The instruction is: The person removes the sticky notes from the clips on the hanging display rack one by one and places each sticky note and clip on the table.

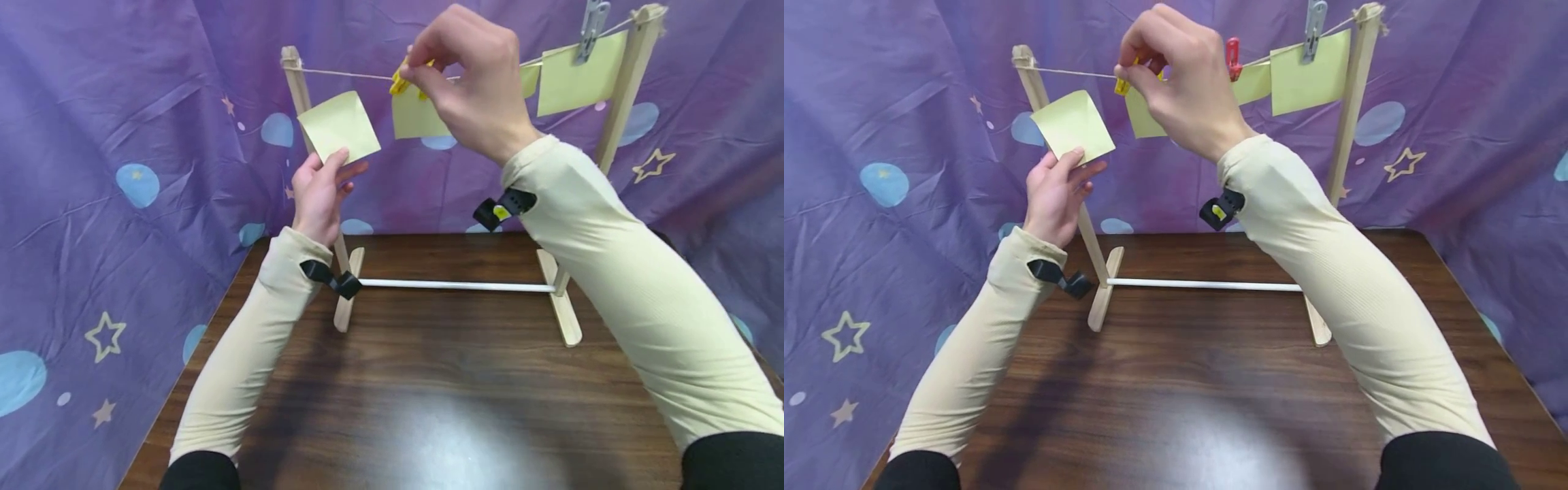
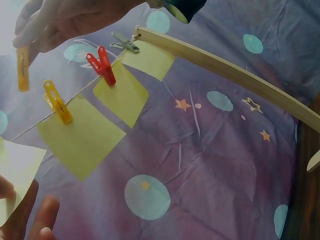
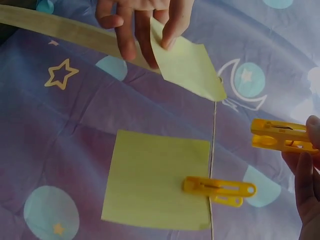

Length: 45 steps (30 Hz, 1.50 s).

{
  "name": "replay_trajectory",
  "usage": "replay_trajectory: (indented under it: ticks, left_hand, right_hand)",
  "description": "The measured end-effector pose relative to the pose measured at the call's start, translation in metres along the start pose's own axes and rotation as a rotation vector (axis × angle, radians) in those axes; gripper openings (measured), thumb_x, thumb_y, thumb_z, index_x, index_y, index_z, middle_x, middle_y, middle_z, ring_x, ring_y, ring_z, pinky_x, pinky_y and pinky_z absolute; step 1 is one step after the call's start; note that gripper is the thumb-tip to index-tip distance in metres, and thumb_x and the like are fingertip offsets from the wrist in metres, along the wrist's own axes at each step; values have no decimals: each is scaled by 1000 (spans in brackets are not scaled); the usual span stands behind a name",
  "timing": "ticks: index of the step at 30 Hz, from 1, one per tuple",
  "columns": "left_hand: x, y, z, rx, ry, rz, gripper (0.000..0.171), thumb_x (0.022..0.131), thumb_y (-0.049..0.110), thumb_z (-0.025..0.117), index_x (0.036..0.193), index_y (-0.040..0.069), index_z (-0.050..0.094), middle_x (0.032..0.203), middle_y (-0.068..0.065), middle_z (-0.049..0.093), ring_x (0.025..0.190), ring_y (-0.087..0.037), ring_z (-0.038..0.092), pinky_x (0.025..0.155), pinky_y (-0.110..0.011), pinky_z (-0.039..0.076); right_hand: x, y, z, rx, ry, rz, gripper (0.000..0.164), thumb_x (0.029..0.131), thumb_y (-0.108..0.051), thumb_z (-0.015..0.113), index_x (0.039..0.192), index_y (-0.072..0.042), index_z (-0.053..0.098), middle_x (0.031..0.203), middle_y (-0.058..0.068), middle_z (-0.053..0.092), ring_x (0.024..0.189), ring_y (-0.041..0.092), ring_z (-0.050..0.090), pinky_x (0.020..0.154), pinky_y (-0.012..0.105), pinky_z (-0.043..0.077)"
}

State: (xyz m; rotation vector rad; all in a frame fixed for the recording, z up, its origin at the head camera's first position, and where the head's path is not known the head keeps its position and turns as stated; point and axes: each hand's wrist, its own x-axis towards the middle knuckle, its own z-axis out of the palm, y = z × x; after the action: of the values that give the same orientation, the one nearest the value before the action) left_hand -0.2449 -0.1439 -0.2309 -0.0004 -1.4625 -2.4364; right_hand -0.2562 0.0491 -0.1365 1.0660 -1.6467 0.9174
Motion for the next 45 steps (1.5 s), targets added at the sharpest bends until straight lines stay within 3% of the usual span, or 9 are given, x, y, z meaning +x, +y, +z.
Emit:
replay_trajectory:
  ticks: [12,22,27,36,45]
  left_hand:
    - [-10,-2,-1,61,-25,-20,4,94,11,60,97,9,60,80,3,64,67,-11,64,59,-20,41]
    - [-23,-6,0,158,-148,18,9,94,6,57,97,14,59,81,4,67,65,-11,64,60,-22,41]
    - [-26,-8,-3,247,-168,43,11,93,5,58,100,13,60,81,5,70,65,-10,65,60,-22,44]
    - [-29,-13,-13,370,-181,27,6,96,11,57,94,10,62,75,6,69,62,-9,66,56,-20,47]
    - [-29,-24,-28,437,-183,-27,15,96,13,56,105,2,63,70,7,65,62,-9,64,59,-22,45]
  right_hand:
    - [-20,5,-18,65,44,-42,11,80,1,75,75,7,67,75,14,66,74,-8,50,66,12,43]
    - [-39,8,-31,81,82,-33,13,75,5,77,74,9,65,74,10,66,72,-8,50,64,11,43]
    - [-50,9,-37,118,83,3,14,74,5,79,75,10,66,76,16,68,71,-5,53,64,12,44]
    - [-72,12,-39,178,99,66,16,69,9,80,76,11,65,79,-2,65,71,2,54,65,14,45]
    - [-93,12,-36,285,133,235,25,65,16,79,84,15,62,86,-13,65,69,6,57,64,17,48]
